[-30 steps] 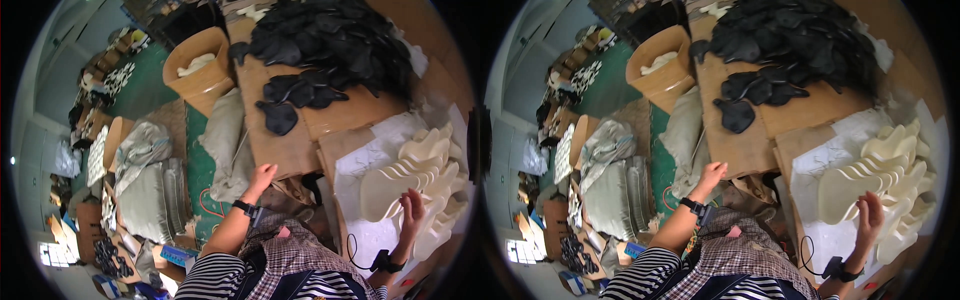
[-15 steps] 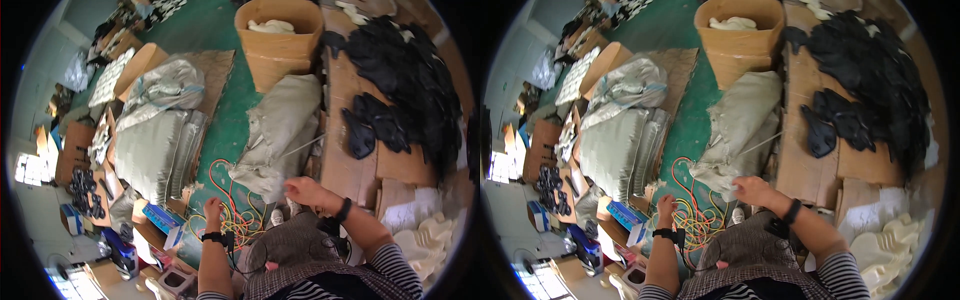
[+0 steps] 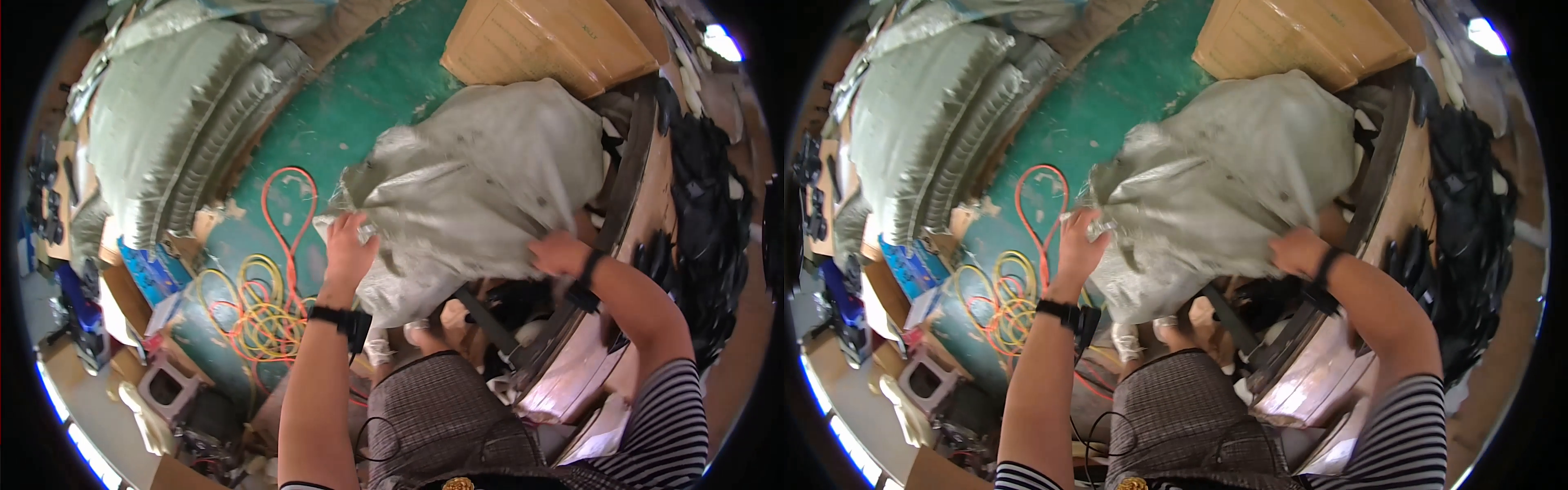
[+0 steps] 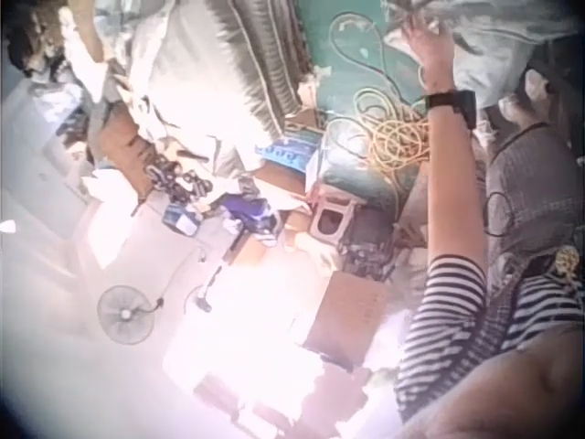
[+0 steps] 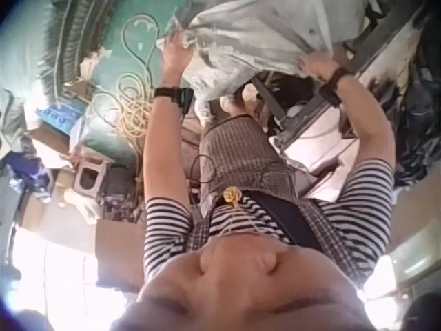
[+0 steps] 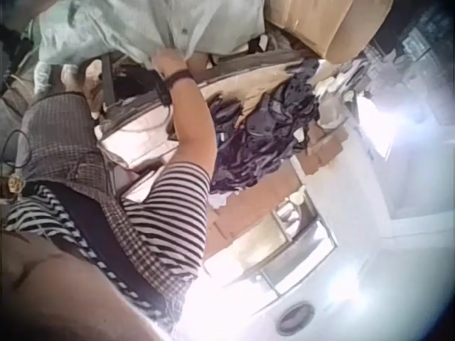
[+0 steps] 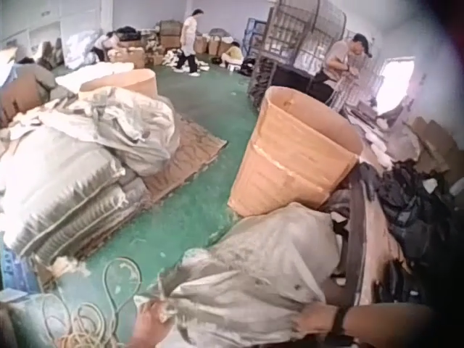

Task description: The person is sorting and organizing white foam components on a workbench in a factory setting.

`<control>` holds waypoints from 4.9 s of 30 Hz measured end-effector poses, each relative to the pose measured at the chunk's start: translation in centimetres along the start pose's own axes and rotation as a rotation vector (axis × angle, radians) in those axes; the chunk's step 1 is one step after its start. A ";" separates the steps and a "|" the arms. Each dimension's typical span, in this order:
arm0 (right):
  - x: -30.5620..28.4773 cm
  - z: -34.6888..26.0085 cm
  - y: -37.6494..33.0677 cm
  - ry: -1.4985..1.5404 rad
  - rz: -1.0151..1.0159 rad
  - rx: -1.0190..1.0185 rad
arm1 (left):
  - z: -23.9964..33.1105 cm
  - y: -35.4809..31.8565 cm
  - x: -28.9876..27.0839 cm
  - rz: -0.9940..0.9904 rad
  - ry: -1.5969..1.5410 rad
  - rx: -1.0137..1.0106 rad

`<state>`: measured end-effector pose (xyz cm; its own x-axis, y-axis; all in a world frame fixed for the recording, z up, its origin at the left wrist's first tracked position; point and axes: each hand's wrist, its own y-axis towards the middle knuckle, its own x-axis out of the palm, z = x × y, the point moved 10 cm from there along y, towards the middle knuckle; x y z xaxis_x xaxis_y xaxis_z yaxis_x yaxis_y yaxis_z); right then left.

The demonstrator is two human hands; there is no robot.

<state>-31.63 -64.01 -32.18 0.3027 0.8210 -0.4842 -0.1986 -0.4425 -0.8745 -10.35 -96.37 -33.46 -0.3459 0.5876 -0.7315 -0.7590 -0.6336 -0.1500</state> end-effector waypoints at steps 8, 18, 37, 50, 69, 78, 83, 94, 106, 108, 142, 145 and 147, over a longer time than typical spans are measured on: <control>-10.8 -5.6 1.2 0.358 0.493 -0.381 | 5.8 -5.8 20.7 -0.890 0.025 0.020; 15.8 -0.1 13.2 0.480 -0.230 -0.172 | 7.3 -20.5 24.4 -0.923 -1.002 -0.644; 2.1 23.2 17.2 1.614 0.222 0.295 | -7.8 -21.2 23.7 0.386 -1.365 -1.409; 0.6 24.4 18.8 1.356 0.129 0.289 | -13.0 -21.8 20.4 0.503 -0.985 -1.315; -1.2 25.6 19.4 1.131 -0.041 0.310 | 11.8 -13.0 29.9 -0.961 -0.548 -0.596; -0.6 24.5 16.3 1.110 -0.147 0.295 | 10.8 -2.9 24.7 -0.321 -0.280 -0.231; -0.4 22.9 16.3 1.058 -0.177 0.260 | 12.0 -2.4 29.9 -0.502 -0.603 -0.416; -1.8 22.7 15.4 0.954 -0.259 0.270 | 15.3 4.9 31.6 -0.476 -0.811 -0.393; -2.4 19.7 11.2 0.764 -0.237 0.230 | 19.7 6.5 37.7 -0.355 -1.570 -0.776; -3.0 19.8 10.4 0.760 -0.211 0.211 | 18.6 5.4 37.3 -0.301 -1.544 -0.853; -17.9 -14.0 -46.4 0.882 1.476 -0.345 | 40.8 -11.0 -13.7 -0.785 -0.880 0.335; -10.6 -13.6 -51.3 1.029 1.433 -0.031 | 47.7 -17.8 -10.8 -0.994 -0.804 0.448; -6.3 -14.3 -57.0 1.034 1.531 0.126 | 51.5 -22.1 -9.6 -1.104 -0.730 0.528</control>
<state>-8.86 -49.12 20.27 0.1834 -0.7635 -0.6192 -0.8607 -0.4291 0.2741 -18.61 -62.06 11.11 0.4699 0.8743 0.1215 -0.8788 0.4763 -0.0284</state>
